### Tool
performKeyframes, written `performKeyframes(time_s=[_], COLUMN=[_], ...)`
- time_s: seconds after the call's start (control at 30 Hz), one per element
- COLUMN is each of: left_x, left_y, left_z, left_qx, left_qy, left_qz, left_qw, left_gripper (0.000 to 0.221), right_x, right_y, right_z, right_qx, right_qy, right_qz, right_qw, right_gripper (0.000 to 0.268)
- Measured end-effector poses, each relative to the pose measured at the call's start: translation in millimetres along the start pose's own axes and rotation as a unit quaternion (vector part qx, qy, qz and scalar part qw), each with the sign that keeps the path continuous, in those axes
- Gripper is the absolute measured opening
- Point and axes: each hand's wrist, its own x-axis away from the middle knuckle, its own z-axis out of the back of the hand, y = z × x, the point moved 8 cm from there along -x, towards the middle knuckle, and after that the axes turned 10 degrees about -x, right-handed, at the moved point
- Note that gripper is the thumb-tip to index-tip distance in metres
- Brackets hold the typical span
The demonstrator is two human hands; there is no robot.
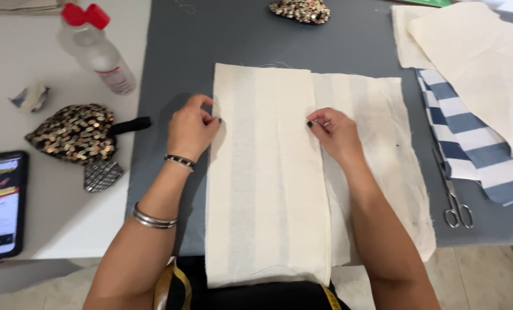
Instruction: Pinning fabric pieces together and cutting excess material to prepare for sewing
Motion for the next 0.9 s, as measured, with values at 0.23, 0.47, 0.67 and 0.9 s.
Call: performKeyframes(time_s=[0.23,0.47,0.67,0.9], left_x=[-1.5,-1.7,10.7,9.4], left_y=[4.1,-13.0,46.3,173.9], left_z=[-7.5,-8.5,13.7,-46.6], left_qx=[-0.022,-0.017,-0.098,-0.089], left_qy=[-0.011,0.024,0.125,0.078], left_qz=[-0.053,-0.011,-0.107,-0.335], left_qw=[0.998,1.000,0.981,0.935], left_gripper=[0.040,0.042,0.038,0.043], right_x=[-0.6,-3.3,-3.6,-5.0], right_y=[-13.1,-2.1,-2.9,-2.8], right_z=[3.0,-0.7,0.2,1.1], right_qx=[0.067,0.026,0.024,0.033], right_qy=[0.009,0.005,-0.004,-0.005], right_qz=[0.049,0.011,-0.004,-0.015], right_qw=[0.997,1.000,1.000,0.999], right_gripper=[0.018,0.013,0.013,0.013])
